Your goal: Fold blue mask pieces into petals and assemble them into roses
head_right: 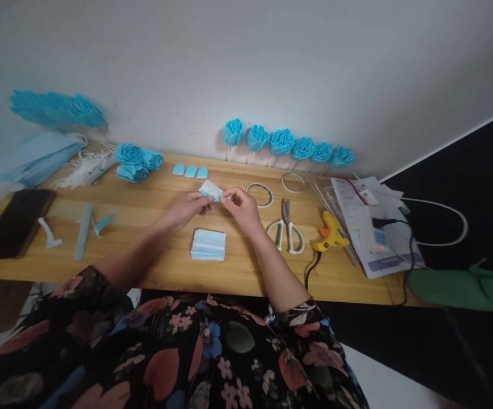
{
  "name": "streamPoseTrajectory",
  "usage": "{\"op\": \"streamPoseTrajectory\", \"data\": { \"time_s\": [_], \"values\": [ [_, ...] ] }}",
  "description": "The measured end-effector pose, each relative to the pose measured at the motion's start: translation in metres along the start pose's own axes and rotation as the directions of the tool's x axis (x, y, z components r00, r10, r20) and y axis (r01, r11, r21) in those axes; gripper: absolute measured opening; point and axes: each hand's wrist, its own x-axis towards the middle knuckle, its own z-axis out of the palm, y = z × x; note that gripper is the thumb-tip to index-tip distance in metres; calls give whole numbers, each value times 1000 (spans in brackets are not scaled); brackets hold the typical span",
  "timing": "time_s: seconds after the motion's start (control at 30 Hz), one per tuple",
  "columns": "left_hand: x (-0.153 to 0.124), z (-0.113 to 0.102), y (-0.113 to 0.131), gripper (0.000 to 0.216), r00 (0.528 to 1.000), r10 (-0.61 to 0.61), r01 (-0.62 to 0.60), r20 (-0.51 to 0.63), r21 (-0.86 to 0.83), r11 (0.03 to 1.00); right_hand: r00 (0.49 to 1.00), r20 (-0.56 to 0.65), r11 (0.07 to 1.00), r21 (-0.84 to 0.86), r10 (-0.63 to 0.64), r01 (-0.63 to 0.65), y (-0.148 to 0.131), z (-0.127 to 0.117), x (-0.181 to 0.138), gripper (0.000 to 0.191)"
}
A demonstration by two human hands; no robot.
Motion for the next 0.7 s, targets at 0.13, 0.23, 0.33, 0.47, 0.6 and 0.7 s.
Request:
{"op": "streamPoseTrajectory", "data": {
  "time_s": [0.13, 0.23, 0.33, 0.47, 0.6, 0.7],
  "values": [
    [1, 1, 1, 33, 1000, -6, 6, 12, 6, 1000, 999, -37, 998, -52, -37, 35, -1, 0, -1, 21],
    [2, 1, 0, 34, 1000, -16, 16, -3, 28, 999, 996, -55, 993, -95, -71, 66, -2, 0, -1, 19],
    [2, 2, -1, 35, 999, -1, 4, -47, 55, 998, 994, -64, 988, -128, -91, 82, -4, 1, -1, 18],
    [2, 3, 0, 34, 996, -12, 17, -83, 60, 998, 996, -48, 997, -7, -81, 80, -7, 3, -1, 23],
    [1, 3, 4, 28, 996, -39, 43, -81, 56, 997, 997, -66, 997, 72, -33, 38, -7, 1, -1, 35],
    [0, 2, 4, 26, 997, -30, 34, -72, 54, 998, 997, -77, 998, 59, -20, 24, -7, -3, 0, 41]
  ]
}}
